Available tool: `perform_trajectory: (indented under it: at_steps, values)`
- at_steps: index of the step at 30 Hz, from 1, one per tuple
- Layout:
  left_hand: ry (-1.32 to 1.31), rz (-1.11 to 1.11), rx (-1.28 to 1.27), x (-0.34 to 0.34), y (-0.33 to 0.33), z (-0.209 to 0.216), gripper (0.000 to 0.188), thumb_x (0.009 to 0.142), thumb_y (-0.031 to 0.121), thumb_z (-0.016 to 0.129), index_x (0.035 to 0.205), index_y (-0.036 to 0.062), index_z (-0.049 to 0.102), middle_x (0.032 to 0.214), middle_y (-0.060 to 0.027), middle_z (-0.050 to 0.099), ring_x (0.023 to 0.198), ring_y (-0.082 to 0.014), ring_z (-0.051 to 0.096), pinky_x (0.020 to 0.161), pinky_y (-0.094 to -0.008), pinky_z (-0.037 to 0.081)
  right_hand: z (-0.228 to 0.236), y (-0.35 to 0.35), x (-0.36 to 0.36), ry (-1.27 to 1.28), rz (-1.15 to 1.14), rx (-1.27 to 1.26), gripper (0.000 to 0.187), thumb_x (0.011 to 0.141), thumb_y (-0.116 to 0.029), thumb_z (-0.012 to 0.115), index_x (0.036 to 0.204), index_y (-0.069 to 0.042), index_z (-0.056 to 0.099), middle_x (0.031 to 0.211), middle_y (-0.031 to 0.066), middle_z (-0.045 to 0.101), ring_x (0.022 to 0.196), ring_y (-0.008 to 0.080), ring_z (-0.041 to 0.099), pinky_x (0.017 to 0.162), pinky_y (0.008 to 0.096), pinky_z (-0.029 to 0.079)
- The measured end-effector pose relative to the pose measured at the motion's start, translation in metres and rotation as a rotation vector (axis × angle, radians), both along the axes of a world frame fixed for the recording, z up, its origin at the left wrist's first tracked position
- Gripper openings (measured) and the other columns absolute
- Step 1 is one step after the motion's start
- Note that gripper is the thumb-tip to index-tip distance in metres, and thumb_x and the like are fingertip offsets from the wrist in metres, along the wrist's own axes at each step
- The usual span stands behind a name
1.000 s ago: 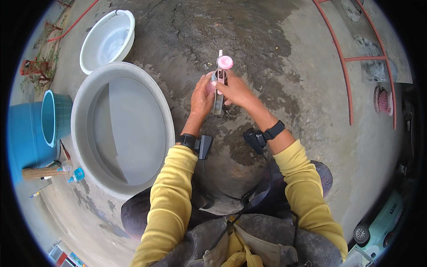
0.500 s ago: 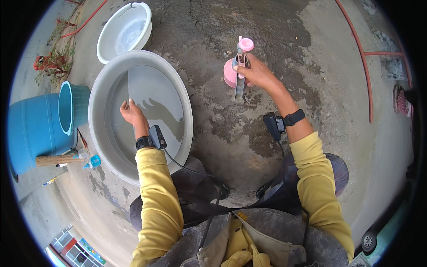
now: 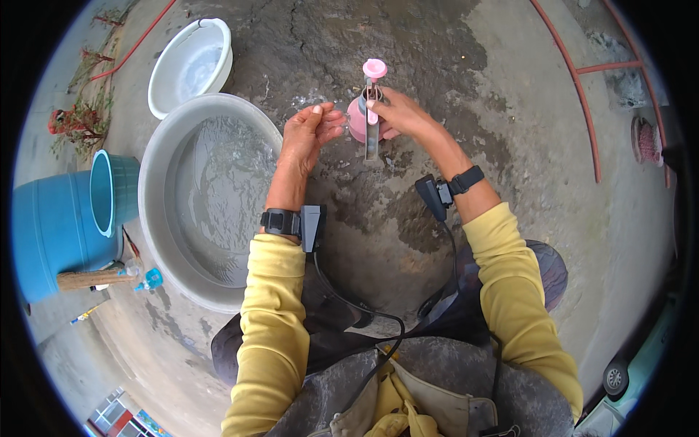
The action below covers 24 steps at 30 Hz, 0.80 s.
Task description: The person retrieves a pink spray bottle, walks to a tiled area, and disassembles it by unscrewing the pump and nozzle. They then rinse the parts in a basin of water and reassemble the spray bottle.
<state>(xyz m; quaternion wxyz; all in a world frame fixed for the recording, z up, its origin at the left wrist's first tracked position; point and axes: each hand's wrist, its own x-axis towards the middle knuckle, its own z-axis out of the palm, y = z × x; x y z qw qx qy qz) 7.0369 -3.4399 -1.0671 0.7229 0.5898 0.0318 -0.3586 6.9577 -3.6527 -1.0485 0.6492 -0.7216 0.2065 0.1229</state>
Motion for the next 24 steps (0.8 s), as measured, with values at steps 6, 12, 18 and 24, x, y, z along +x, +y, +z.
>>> perform_trajectory:
  at_steps: [6, 12, 18, 24]
  values:
    - [-0.233, 0.042, 0.255, -0.002, -0.026, -0.012, 0.028, 0.099, 0.020, 0.054, 0.117, 0.0003, 0.061, 0.110, -0.0103, 0.068, 0.098, -0.0170, 0.066, 0.082, -0.0284, 0.051, 0.002, -0.004, -0.011, 0.037, 0.014, 0.033, 0.038, 0.098, -0.030, 0.049, 0.123, -0.001, 0.052, 0.100, 0.0117, 0.064, 0.081, 0.0202, 0.065, 0.064, 0.0340, 0.055]
    - [-0.744, 0.721, 0.506, 0.051, 0.097, -0.050, 0.020, 0.091, 0.018, 0.063, 0.097, -0.0006, 0.067, 0.092, -0.0071, 0.068, 0.079, -0.0131, 0.059, 0.072, -0.0270, 0.048, -0.017, -0.013, -0.009, 0.066, -0.096, 0.029, 0.043, 0.101, -0.030, 0.043, 0.131, 0.000, 0.048, 0.099, 0.0143, 0.067, 0.081, 0.0220, 0.069, 0.068, 0.0331, 0.055]
    - [0.042, 0.950, 0.414, 0.022, 0.222, -0.111, 0.022, 0.096, 0.025, 0.058, 0.097, 0.0043, 0.064, 0.088, -0.0068, 0.066, 0.083, -0.0193, 0.062, 0.073, -0.0321, 0.050, -0.042, -0.018, -0.004, 0.089, -0.319, 0.230, 0.031, 0.101, -0.023, 0.041, 0.110, 0.001, 0.059, 0.094, 0.0102, 0.065, 0.078, 0.0181, 0.065, 0.066, 0.0303, 0.052]
    - [0.231, 0.266, -0.564, 0.023, 0.122, -0.020, 0.029, 0.100, 0.027, 0.051, 0.092, 0.0016, 0.062, 0.089, -0.0100, 0.067, 0.082, -0.0235, 0.066, 0.072, -0.0349, 0.056, -0.066, -0.022, -0.016, 0.082, -0.644, 0.788, 0.027, 0.100, -0.019, 0.045, 0.104, 0.002, 0.061, 0.092, 0.0114, 0.065, 0.076, 0.0188, 0.064, 0.061, 0.0297, 0.053]
